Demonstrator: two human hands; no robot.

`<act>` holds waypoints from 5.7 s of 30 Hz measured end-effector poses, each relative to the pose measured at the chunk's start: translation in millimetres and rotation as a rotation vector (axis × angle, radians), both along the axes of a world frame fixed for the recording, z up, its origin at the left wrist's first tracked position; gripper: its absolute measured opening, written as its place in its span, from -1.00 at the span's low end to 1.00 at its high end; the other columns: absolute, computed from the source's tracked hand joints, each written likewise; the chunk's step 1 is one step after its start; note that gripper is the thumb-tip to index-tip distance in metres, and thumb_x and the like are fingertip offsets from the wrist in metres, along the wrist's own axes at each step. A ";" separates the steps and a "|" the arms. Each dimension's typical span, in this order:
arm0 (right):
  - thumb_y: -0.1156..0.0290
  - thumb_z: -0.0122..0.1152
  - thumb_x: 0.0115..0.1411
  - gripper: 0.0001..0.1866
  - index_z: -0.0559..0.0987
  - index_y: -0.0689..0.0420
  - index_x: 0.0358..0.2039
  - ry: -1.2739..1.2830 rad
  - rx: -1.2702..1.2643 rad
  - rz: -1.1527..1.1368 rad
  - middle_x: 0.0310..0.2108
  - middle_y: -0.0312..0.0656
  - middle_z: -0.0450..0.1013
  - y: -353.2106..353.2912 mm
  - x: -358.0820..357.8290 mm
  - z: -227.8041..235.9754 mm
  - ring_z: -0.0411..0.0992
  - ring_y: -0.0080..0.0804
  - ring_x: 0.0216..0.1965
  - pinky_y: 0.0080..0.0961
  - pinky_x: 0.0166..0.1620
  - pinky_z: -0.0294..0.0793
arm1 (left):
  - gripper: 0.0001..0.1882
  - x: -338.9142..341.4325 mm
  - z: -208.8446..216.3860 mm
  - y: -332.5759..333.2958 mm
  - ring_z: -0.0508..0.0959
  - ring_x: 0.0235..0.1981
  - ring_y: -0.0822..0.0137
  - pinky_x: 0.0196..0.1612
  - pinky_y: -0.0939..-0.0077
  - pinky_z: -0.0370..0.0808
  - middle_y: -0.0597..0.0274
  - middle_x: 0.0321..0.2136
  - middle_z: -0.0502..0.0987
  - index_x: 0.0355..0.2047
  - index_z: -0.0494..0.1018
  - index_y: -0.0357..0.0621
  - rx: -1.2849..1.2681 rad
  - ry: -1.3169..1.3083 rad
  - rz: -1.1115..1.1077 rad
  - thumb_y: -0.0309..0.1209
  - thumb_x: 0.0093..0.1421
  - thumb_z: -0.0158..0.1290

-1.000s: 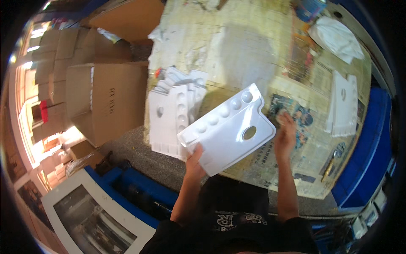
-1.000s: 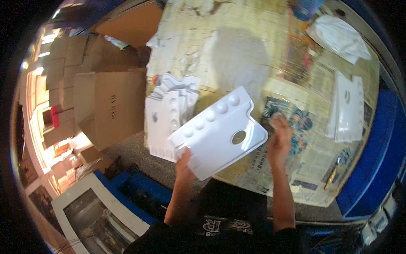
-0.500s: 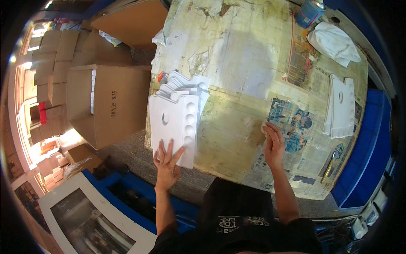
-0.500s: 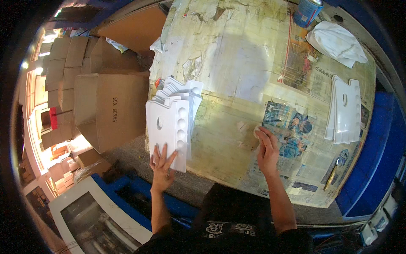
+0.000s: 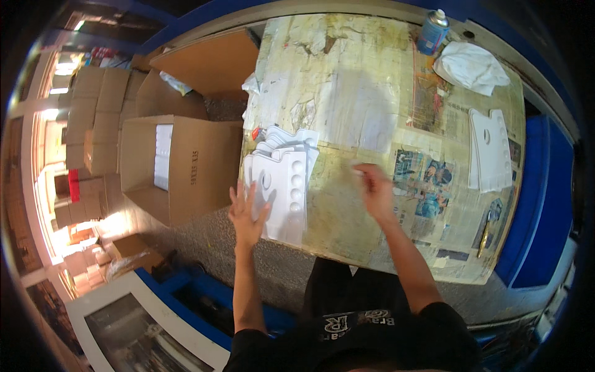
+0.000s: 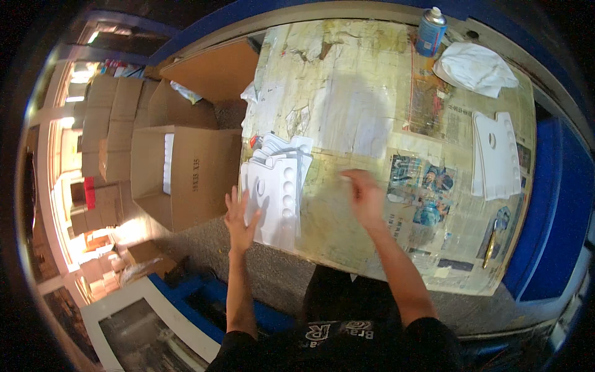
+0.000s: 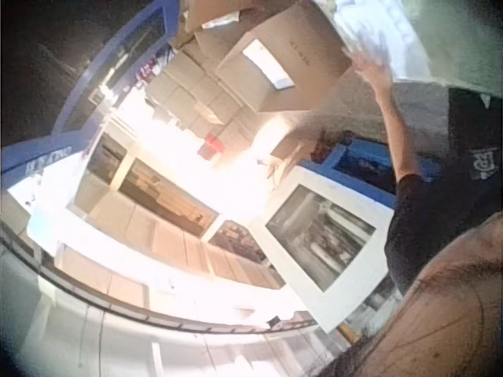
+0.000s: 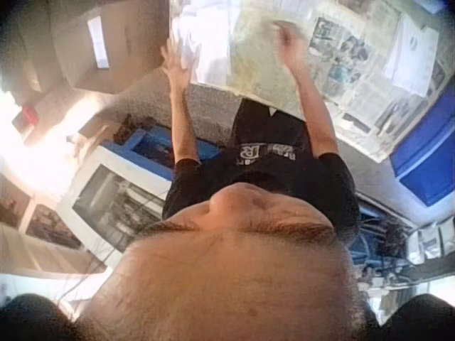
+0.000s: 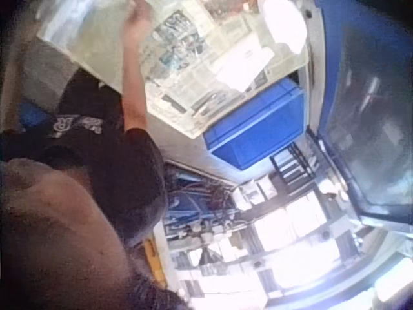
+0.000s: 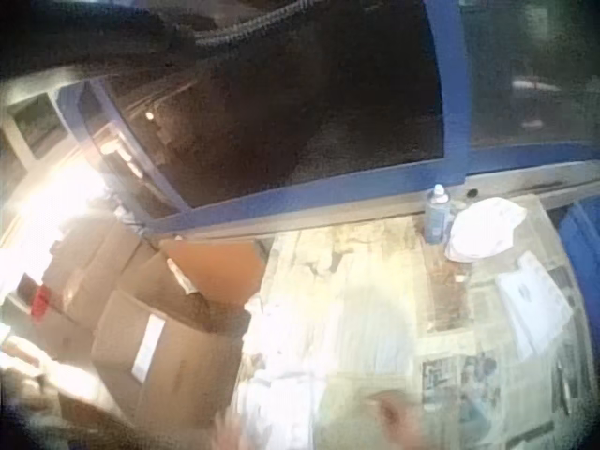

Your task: The person wipes white plastic parts with a cloth, turning them over to clean both sides. They stack the cleaned parts and place them into a cardboard box.

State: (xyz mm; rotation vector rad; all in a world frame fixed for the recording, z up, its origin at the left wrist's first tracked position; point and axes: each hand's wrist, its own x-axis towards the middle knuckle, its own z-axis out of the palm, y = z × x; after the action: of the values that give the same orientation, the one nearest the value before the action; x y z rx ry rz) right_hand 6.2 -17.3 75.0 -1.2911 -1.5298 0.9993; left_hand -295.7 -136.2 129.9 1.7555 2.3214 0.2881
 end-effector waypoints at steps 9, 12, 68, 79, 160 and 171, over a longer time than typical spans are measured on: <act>0.68 0.15 0.08 -0.72 0.60 0.16 -0.18 0.006 0.021 -0.063 -0.04 -0.09 0.49 -81.5 -159.6 -26.7 0.36 -0.07 0.12 -0.27 0.19 0.29 | -0.37 -0.7 -70.8 30.8 -0.11 0.40 -0.04 0.28 -0.15 -0.15 0.22 0.40 -0.03 0.30 0.21 0.41 -0.054 0.022 -0.130 0.09 0.22 -0.01; 0.72 0.11 0.10 -0.70 0.62 0.16 -0.18 -0.086 -0.090 0.042 -0.01 -0.12 0.49 -175.9 -137.8 -2.2 0.39 -0.09 0.10 -0.28 0.11 0.39 | -0.36 -4.1 -69.3 27.2 -0.17 0.41 -0.03 0.29 -0.18 -0.20 0.24 0.41 -0.07 0.32 0.17 0.44 -0.036 -0.009 -0.153 0.12 0.23 -0.05; 0.36 0.41 -0.06 -0.09 0.16 0.16 0.30 0.104 -0.050 0.351 0.24 -0.01 0.20 -64.7 -122.7 -21.8 0.22 -0.06 0.23 -0.30 0.25 0.20 | -0.13 -66.9 -109.4 -11.2 -0.02 0.38 0.20 0.38 0.27 0.02 0.07 0.39 -0.11 0.40 -0.19 -0.15 0.233 -1.577 -0.106 -0.26 0.25 0.08; 0.44 0.36 0.06 -0.43 0.41 0.25 0.09 -0.252 -0.068 0.139 0.04 -0.06 0.43 -95.7 -134.1 -40.5 0.41 -0.19 0.02 -0.32 0.08 0.36 | -0.09 -45.8 -94.6 -24.6 0.29 0.25 0.19 0.24 0.40 0.25 0.03 0.27 0.22 0.35 -0.04 -0.18 0.291 -0.902 -0.063 -0.41 0.08 0.24; 0.24 0.36 0.08 -0.32 0.33 0.02 0.21 -1.007 -0.393 0.019 0.22 -0.02 0.28 -32.0 -96.5 127.7 0.30 -0.07 0.19 0.06 0.14 0.21 | -0.20 -127.6 168.6 -145.4 0.53 -0.32 0.19 -0.19 0.38 0.44 0.08 -0.35 0.50 -0.15 0.35 -0.23 0.811 -0.621 0.107 -0.32 -0.46 0.46; 0.12 0.18 0.20 -0.27 0.24 0.36 0.22 0.546 -0.631 0.598 0.13 0.04 0.34 -87.0 -243.5 215.0 0.34 -0.23 0.14 -0.36 0.12 0.35 | -0.35 -143.5 210.1 -63.4 0.59 -0.23 0.23 -0.20 0.41 0.56 -0.06 -0.21 0.52 -0.01 0.32 -0.49 0.433 -1.538 0.470 -0.36 -0.02 0.33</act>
State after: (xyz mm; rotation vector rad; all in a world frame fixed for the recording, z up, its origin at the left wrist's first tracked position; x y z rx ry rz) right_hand -237.3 -104.3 290.1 -0.8176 -1.2099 2.1456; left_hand -439.2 -199.6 340.0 0.4659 1.3746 1.5827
